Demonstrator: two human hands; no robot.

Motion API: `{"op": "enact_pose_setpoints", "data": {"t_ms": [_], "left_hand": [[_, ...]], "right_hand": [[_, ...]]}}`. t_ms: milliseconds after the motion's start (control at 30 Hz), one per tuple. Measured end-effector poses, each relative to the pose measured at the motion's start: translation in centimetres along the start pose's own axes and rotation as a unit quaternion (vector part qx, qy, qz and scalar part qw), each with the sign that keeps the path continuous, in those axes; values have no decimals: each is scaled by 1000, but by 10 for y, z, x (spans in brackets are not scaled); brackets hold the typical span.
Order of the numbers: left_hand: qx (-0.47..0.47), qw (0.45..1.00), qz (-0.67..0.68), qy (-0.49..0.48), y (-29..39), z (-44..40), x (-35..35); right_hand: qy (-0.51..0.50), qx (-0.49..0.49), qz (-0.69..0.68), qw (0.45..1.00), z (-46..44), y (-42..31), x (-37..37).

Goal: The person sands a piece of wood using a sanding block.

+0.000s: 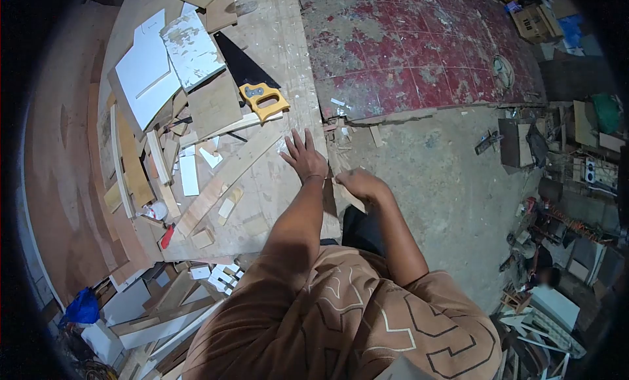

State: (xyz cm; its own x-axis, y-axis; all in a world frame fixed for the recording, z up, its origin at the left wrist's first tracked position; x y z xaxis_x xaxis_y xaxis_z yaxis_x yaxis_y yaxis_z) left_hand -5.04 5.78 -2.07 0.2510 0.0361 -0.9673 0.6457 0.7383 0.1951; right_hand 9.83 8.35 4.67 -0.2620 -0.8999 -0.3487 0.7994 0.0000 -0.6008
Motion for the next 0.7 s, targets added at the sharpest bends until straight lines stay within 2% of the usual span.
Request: {"op": "enact_pose_setpoints", "data": {"t_ms": [33, 67, 100, 167, 233, 267, 433, 500, 633, 700], "left_hand": [[-3, 1000, 2, -11, 0, 0, 0], [-7, 1000, 3, -21, -1, -1, -1], [-9, 1000, 1, -20, -1, -2, -1], [-8, 1000, -9, -16, 0, -2, 1], [-6, 1000, -10, -11, 0, 2, 0], [-5, 1000, -8, -6, 1, -1, -1], [-6, 1000, -5, -12, -2, -3, 6], [-5, 1000, -9, -9, -1, -4, 2], [-3, 1000, -8, -12, 1, 0, -2], [1, 1000, -15, -14, 2, -1, -4]], "right_hand": [[-17, 25, 33, 999, -1, -8, -6], [-31, 121, -157, 980, 0, -9, -5], [-33, 119, -158, 980, -16, -8, -12], [-205, 81, -58, 974, -62, 2, -3], [-331, 65, -106, 935, -84, 6, 6], [-260, 97, -123, 953, -83, 9, -9], [-257, 58, -17, 965, -62, -9, -28], [-188, 73, -58, 978, -39, -26, -37], [-138, 119, -149, 972, -75, 26, 6], [-137, 93, -162, 973, -78, 43, 13]]}}
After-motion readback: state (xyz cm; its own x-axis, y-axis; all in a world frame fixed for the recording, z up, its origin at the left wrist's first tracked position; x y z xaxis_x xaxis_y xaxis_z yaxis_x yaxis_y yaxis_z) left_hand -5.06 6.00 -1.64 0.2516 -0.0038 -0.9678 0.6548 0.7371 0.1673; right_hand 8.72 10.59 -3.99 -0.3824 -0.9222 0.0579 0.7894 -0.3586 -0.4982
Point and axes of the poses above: each hand's wrist, its own z-axis away from the middle knuckle, its own x-axis out of the palm, y = z × x, the point moved 7 cm from there along -z, towards the middle knuckle, and after that the axes turned 7 degrees about -x, right-handed, at the moved point
